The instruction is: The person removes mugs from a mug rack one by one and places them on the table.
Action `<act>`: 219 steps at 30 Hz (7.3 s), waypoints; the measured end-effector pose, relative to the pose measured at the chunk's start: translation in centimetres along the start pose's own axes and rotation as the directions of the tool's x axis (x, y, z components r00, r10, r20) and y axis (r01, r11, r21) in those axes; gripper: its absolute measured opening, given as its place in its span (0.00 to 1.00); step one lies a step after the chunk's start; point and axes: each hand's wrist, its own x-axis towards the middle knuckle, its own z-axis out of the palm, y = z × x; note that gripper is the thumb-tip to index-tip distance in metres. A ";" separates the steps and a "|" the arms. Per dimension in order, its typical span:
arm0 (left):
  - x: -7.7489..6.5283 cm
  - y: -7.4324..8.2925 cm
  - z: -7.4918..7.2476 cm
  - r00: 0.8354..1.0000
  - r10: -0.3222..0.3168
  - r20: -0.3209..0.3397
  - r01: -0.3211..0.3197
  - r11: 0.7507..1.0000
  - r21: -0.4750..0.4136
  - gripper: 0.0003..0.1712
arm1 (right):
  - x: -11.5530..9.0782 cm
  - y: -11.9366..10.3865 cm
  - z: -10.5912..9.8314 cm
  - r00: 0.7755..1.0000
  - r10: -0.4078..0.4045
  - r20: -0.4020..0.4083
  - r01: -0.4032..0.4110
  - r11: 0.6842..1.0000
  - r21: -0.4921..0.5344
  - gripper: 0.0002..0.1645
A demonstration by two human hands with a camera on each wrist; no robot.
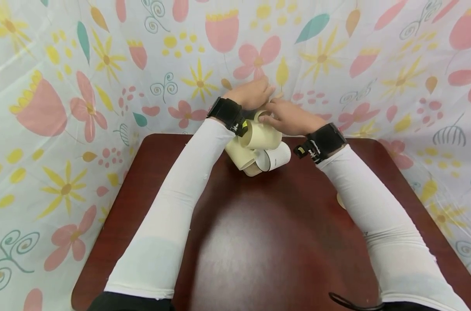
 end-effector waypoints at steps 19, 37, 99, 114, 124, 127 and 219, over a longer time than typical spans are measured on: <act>0.5 -0.9 0.3 0.999 0.047 -0.024 -0.048 0.999 -0.003 0.26 | 0.6 1.2 0.3 0.996 -0.042 -0.073 0.041 0.999 -0.015 0.15; 0.5 -1.2 0.2 1.000 0.006 0.006 -0.006 0.998 -0.057 0.28 | 0.5 1.4 0.7 0.947 -0.144 -0.289 0.130 0.989 -0.067 0.11; 0.7 -1.2 0.6 1.000 0.010 -0.009 -0.011 1.000 -0.019 0.32 | -9.5 -2.2 2.4 0.946 0.130 -0.298 -0.111 0.991 0.080 0.18; 0.9 -1.0 0.3 1.000 0.013 -0.016 -0.013 1.000 0.010 0.32 | -13.6 -3.4 4.7 0.889 0.420 -0.180 -0.276 0.807 0.523 0.15; 0.9 -1.0 0.4 1.000 0.014 -0.014 -0.014 1.000 0.021 0.31 | -15.6 -2.7 6.8 0.859 0.496 -0.129 -0.303 0.694 0.653 0.18; 0.9 -1.0 0.4 1.000 0.017 -0.013 -0.017 1.000 0.013 0.30 | -16.3 -2.5 7.3 0.858 0.499 -0.124 -0.293 0.671 0.681 0.18; 0.7 -1.1 0.6 0.999 0.015 -0.030 -0.016 0.999 -0.030 0.31 | -25.0 2.1 18.0 0.702 0.712 -0.006 -0.315 0.318 0.894 0.07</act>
